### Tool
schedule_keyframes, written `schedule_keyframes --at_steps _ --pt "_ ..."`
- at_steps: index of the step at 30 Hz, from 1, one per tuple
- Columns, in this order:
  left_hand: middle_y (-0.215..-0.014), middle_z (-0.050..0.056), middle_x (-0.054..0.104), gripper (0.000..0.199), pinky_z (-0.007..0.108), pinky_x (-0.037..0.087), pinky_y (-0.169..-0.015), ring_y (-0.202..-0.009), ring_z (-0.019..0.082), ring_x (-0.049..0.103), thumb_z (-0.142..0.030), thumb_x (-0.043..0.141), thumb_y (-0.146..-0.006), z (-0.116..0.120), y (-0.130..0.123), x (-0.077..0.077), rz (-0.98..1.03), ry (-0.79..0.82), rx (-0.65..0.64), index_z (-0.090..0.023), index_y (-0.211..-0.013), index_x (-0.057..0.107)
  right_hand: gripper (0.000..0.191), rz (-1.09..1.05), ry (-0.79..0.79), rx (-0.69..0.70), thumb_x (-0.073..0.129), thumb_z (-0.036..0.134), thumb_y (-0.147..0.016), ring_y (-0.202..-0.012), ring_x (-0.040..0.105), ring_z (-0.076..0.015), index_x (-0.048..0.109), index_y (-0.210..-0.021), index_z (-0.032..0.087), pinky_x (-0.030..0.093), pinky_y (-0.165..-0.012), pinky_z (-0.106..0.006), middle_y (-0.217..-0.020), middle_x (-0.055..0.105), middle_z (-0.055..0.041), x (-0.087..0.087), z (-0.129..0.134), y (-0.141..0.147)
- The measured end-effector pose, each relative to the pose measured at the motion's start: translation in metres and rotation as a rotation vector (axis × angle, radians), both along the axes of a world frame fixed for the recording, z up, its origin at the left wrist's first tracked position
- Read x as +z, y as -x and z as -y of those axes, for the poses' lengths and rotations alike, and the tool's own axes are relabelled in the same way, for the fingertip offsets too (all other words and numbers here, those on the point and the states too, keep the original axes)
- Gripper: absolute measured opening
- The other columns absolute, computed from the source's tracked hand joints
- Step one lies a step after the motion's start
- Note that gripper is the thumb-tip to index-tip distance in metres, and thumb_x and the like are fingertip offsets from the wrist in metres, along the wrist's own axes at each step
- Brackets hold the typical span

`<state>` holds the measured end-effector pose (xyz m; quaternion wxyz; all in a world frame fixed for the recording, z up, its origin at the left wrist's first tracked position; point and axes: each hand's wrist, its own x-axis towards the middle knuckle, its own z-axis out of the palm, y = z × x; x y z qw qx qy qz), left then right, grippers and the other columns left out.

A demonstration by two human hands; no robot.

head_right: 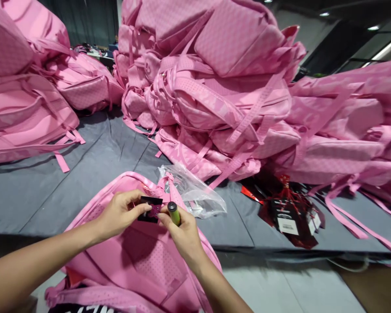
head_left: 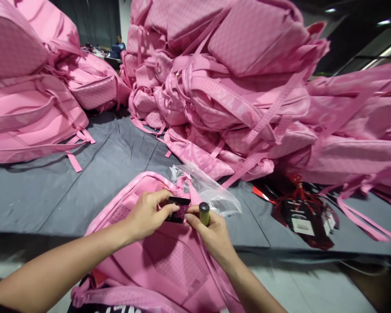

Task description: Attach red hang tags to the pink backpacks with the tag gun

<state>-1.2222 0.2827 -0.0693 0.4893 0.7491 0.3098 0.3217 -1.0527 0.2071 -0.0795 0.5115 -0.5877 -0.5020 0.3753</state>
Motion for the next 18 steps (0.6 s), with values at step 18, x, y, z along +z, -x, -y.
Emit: schedule_keyframes --at_steps 18 --pt "-0.150 0.014 0.043 0.064 0.046 0.041 -0.112 -0.135 0.027 0.043 -0.029 0.059 -0.092 -0.006 0.096 -0.054 -0.437 -0.684 0.343 -0.020 -0.148 0.030 0.030 0.742 -0.334 0.159 0.046 0.007 -0.079 -0.071 0.067 -0.0161 0.068 -0.095 0.021 0.050 -0.064 -0.024 -0.083 0.072 -0.0023 0.015 -0.044 0.008"
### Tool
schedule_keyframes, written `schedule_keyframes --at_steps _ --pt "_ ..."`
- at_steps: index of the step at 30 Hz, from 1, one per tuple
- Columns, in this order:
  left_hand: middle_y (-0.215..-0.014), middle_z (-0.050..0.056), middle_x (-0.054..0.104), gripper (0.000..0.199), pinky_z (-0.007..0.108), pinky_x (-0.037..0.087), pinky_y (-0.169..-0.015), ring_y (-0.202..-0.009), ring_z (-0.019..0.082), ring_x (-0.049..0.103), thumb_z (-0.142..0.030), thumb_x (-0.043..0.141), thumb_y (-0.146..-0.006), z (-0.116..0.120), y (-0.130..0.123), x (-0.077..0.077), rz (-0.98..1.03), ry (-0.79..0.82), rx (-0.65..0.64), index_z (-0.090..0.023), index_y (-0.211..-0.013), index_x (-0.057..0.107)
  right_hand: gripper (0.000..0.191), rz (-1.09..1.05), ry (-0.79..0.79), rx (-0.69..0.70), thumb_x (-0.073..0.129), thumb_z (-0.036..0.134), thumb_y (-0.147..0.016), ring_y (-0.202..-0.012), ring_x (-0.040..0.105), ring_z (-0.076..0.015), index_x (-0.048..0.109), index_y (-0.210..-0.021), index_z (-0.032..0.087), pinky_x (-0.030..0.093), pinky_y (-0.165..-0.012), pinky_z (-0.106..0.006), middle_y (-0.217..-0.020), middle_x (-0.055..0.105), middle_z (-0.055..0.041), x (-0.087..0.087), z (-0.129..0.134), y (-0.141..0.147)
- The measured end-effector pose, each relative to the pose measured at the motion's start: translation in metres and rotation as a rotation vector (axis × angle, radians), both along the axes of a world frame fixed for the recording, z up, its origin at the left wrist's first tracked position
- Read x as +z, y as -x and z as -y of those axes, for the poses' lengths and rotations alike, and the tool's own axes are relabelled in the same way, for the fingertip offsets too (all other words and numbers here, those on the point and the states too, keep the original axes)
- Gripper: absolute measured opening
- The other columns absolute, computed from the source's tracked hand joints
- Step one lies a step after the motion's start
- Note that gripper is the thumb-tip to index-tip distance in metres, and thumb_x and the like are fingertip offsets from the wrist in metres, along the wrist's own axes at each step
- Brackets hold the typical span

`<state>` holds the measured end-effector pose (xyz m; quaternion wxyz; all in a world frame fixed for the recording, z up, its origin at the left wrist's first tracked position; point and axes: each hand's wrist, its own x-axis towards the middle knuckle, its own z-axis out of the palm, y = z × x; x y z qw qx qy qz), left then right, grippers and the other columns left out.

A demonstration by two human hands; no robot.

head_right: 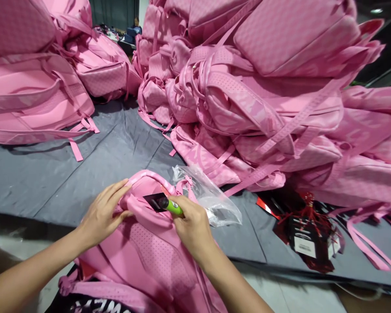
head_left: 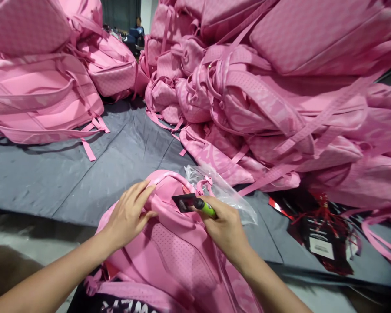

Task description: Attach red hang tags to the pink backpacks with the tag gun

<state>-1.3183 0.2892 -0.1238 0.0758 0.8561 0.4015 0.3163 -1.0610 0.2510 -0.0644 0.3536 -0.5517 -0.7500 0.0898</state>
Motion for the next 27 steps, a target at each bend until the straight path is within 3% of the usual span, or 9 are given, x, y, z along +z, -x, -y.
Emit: schedule_keyframes --at_steps 4,7,10,14,16,19,23,27 --pt "-0.151 0.015 0.041 0.067 0.048 0.040 -0.114 -0.138 0.029 0.042 -0.031 0.060 -0.091 0.001 0.000 -0.001 -0.013 0.029 0.043 -0.020 -0.148 0.029 0.036 0.128 0.114 -0.085 0.046 0.006 -0.072 -0.073 0.067 -0.0187 0.071 -0.092 0.021 0.047 -0.065 -0.025 -0.081 0.073 -0.0032 -0.005 0.000 0.003" --pt "-0.149 0.019 0.044 0.076 0.051 0.044 -0.109 -0.136 0.033 0.044 -0.038 0.064 -0.088 0.003 0.002 -0.005 -0.026 0.070 0.158 -0.016 -0.149 0.025 0.035 0.259 0.361 -0.044 0.047 0.003 -0.069 -0.069 0.066 -0.0168 0.071 -0.086 0.023 0.040 -0.061 -0.023 -0.074 0.072 0.0000 -0.005 -0.006 0.009" --pt "-0.140 0.018 0.053 0.076 0.046 0.050 -0.102 -0.126 0.031 0.055 -0.039 0.065 -0.088 0.005 0.002 -0.009 -0.051 0.106 0.170 -0.014 -0.148 0.026 0.027 0.403 0.520 0.009 0.050 0.001 -0.069 -0.061 0.060 -0.0142 0.068 -0.074 0.022 0.030 -0.055 -0.022 -0.063 0.065 0.0013 -0.006 -0.014 0.018" --pt "-0.132 0.015 0.059 0.067 0.041 0.053 -0.095 -0.117 0.030 0.061 -0.032 0.065 -0.088 0.004 -0.001 -0.011 -0.088 0.111 0.208 -0.014 -0.144 0.033 0.019 0.497 0.506 0.043 0.058 0.007 -0.080 -0.056 0.053 -0.0126 0.064 -0.067 0.019 0.025 -0.054 -0.025 -0.059 0.059 0.0008 -0.015 -0.024 0.031" --pt "-0.130 0.015 0.060 0.064 0.040 0.054 -0.093 -0.115 0.029 0.062 -0.028 0.065 -0.087 0.002 -0.003 -0.012 -0.101 0.118 0.224 -0.014 -0.142 0.035 0.015 0.513 0.455 0.087 0.065 0.023 -0.086 -0.061 0.054 -0.0135 0.066 -0.072 0.018 0.027 -0.057 -0.025 -0.069 0.062 -0.0015 -0.019 -0.027 0.038" --pt "-0.129 0.015 0.061 0.062 0.040 0.054 -0.091 -0.114 0.029 0.062 -0.024 0.064 -0.087 -0.001 -0.003 -0.016 -0.092 0.109 0.222 -0.013 -0.142 0.037 0.027 0.534 0.427 0.127 0.069 0.043 -0.085 -0.066 0.055 -0.0148 0.068 -0.077 0.017 0.029 -0.059 -0.026 -0.081 0.064 -0.0050 -0.020 -0.032 0.048" --pt "-0.126 0.015 0.064 0.061 0.040 0.056 -0.087 -0.109 0.029 0.065 -0.026 0.062 -0.088 -0.003 -0.001 -0.017 -0.073 0.113 0.230 -0.016 -0.143 0.037 0.027 0.483 0.527 0.120 0.065 0.036 -0.088 -0.060 0.053 -0.0121 0.065 -0.069 0.017 0.028 -0.056 -0.025 -0.067 0.062 -0.0012 -0.017 -0.034 0.050" --pt "-0.125 0.013 0.066 0.058 0.037 0.057 -0.085 -0.108 0.028 0.067 -0.033 0.062 -0.089 -0.001 0.004 -0.017 -0.033 0.080 0.194 -0.018 -0.141 0.040 0.020 0.369 0.308 0.128 0.066 0.037 -0.085 -0.068 0.059 -0.0149 0.069 -0.088 0.017 0.033 -0.060 -0.024 -0.081 0.068 -0.0049 -0.019 -0.028 0.047"
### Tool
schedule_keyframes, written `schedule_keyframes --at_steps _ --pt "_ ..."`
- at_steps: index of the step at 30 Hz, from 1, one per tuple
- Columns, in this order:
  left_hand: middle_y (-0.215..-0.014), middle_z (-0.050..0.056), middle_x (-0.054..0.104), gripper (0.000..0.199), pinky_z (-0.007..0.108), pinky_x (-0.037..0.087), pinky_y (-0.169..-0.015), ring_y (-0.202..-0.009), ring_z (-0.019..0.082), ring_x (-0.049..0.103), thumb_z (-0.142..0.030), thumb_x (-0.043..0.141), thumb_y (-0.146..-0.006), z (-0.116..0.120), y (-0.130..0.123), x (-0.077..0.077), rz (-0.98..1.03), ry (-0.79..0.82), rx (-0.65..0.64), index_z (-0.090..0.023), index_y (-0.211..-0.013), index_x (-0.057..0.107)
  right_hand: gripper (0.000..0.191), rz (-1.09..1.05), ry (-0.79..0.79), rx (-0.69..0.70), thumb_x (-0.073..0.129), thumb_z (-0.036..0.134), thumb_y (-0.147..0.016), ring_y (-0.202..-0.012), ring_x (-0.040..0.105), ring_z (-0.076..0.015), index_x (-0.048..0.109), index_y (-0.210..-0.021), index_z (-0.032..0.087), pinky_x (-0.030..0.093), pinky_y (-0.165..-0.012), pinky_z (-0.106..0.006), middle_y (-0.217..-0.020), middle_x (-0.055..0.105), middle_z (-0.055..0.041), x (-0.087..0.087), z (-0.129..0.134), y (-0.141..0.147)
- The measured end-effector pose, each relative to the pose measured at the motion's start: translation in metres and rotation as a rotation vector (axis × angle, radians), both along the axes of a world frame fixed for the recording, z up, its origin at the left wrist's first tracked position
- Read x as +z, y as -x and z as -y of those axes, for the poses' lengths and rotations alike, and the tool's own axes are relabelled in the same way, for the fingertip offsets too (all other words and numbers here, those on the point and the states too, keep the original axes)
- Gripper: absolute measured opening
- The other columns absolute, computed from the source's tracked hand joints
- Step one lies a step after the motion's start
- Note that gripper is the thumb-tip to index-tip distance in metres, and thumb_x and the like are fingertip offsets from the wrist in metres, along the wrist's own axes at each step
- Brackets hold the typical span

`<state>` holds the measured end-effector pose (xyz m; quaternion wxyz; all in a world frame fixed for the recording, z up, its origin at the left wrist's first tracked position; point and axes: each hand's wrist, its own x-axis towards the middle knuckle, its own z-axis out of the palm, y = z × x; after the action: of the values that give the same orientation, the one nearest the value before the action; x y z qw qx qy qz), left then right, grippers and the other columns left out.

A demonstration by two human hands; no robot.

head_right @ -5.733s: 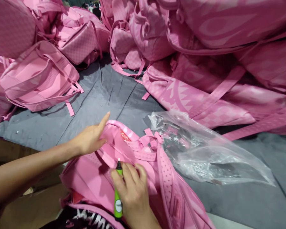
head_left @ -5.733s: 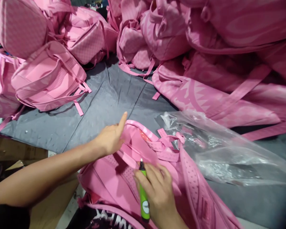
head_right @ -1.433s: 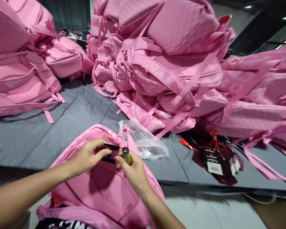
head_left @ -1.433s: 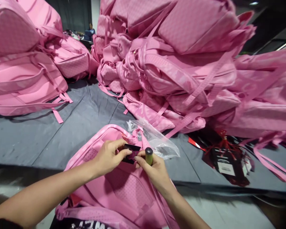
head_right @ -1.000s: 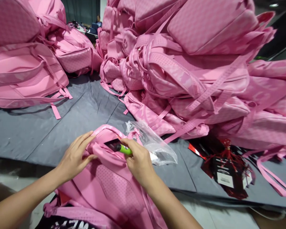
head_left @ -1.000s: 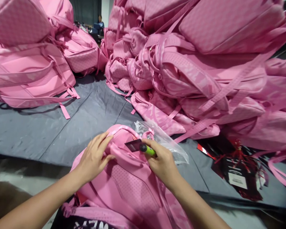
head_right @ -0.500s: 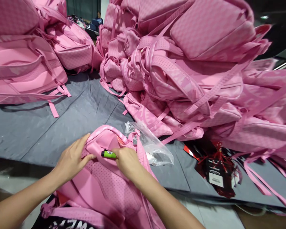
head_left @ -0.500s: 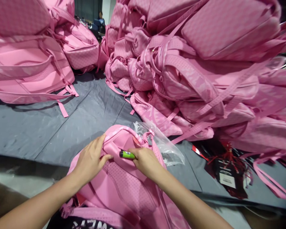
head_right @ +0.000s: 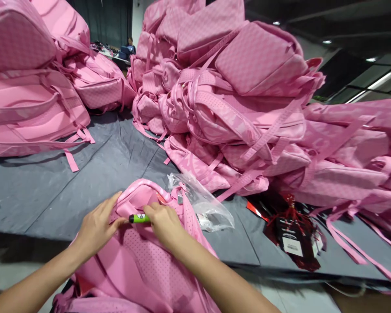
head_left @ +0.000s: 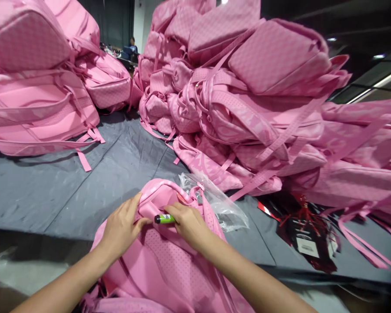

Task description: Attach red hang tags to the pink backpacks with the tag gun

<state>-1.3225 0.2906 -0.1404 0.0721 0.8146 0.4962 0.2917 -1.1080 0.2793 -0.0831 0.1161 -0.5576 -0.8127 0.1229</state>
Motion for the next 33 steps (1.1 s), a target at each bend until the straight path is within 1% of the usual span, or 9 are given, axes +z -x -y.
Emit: schedule_keyframes --at_steps 2,5,9,14,21,25,28,31,33 --pt "-0.125 0.013 0.066 0.057 0.037 0.057 -0.086 -0.107 0.027 0.068 -0.036 0.060 -0.090 0.000 0.003 -0.002 0.034 -0.025 -0.012 -0.018 -0.141 0.042 0.015 -0.094 -0.060 0.024 0.067 0.030 -0.084 -0.072 0.061 -0.0150 0.068 -0.092 0.018 0.037 -0.062 -0.024 -0.084 0.070 -0.0046 -0.004 -0.001 0.008" --pt "-0.123 0.011 0.068 0.052 0.036 0.059 -0.082 -0.100 0.026 0.071 -0.034 0.054 -0.092 -0.002 0.010 -0.009 0.054 -0.033 0.008 -0.019 -0.141 0.043 0.012 -0.208 -0.028 0.059 0.066 0.027 -0.085 -0.065 0.060 -0.0115 0.065 -0.078 0.017 0.036 -0.059 -0.021 -0.071 0.067 0.0005 -0.010 -0.013 0.027" --pt "-0.126 0.009 0.067 0.052 0.034 0.060 -0.079 -0.099 0.024 0.072 -0.034 0.050 -0.093 -0.008 0.017 -0.017 0.017 -0.070 0.004 -0.024 -0.144 0.040 0.016 -0.051 -0.060 0.127 0.068 0.033 -0.083 -0.062 0.057 -0.0123 0.065 -0.078 0.018 0.029 -0.053 -0.023 -0.071 0.067 0.0008 -0.001 -0.029 0.036" --pt "-0.125 0.007 0.068 0.044 0.031 0.060 -0.076 -0.103 0.023 0.071 -0.036 0.049 -0.095 -0.005 0.016 -0.009 -0.006 -0.054 0.019 -0.026 -0.138 0.046 0.021 0.333 -0.085 0.276 0.062 0.038 -0.090 -0.064 0.061 -0.0170 0.067 -0.090 0.017 0.032 -0.054 -0.028 -0.081 0.071 -0.0057 0.013 -0.005 -0.002" --pt "-0.123 0.004 0.069 0.044 0.031 0.058 -0.077 -0.102 0.024 0.071 -0.041 0.056 -0.092 -0.004 0.012 -0.005 0.066 0.103 0.044 -0.029 -0.134 0.050 0.017 0.623 -0.007 0.085 0.069 0.008 -0.080 -0.055 0.064 -0.0214 0.066 -0.065 0.015 0.041 -0.050 -0.029 -0.062 0.068 -0.0060 -0.009 0.024 -0.049" --pt "-0.123 0.007 0.068 0.047 0.034 0.055 -0.083 -0.107 0.025 0.069 -0.044 0.059 -0.089 -0.006 0.004 0.017 0.066 0.245 0.022 -0.026 -0.131 0.049 0.013 0.615 -0.134 0.116 0.060 0.006 -0.087 -0.071 0.069 -0.0220 0.069 -0.091 0.015 0.050 -0.060 -0.028 -0.083 0.072 -0.0095 -0.008 0.018 -0.039" --pt "-0.131 0.014 0.063 0.073 0.038 0.050 -0.093 -0.119 0.030 0.062 -0.047 0.071 -0.078 -0.012 -0.012 0.042 0.008 0.319 0.017 -0.021 -0.139 0.042 0.031 0.511 -0.293 0.148 0.051 0.002 -0.088 -0.072 0.069 -0.0209 0.064 -0.114 0.015 0.052 -0.061 -0.028 -0.089 0.070 -0.0099 -0.008 0.017 -0.043" --pt "-0.122 0.016 0.067 0.084 0.038 0.050 -0.087 -0.113 0.034 0.064 -0.050 0.074 -0.072 -0.023 -0.023 0.057 -0.081 0.434 0.053 -0.018 -0.142 0.040 0.048 0.243 -0.479 0.075 0.043 0.003 -0.087 -0.082 0.071 -0.0208 0.057 -0.130 0.020 0.056 -0.068 -0.029 -0.101 0.071 -0.0105 -0.019 0.038 -0.079" --pt "-0.106 0.012 0.072 0.068 0.035 0.049 -0.077 -0.101 0.034 0.068 -0.054 0.073 -0.072 -0.027 -0.023 0.059 -0.116 0.493 0.060 -0.019 -0.128 0.054 0.050 0.100 -0.501 -0.149 0.044 0.011 -0.086 -0.096 0.070 -0.0250 0.057 -0.133 0.024 0.059 -0.076 -0.034 -0.113 0.070 -0.0115 -0.031 0.068 -0.119"
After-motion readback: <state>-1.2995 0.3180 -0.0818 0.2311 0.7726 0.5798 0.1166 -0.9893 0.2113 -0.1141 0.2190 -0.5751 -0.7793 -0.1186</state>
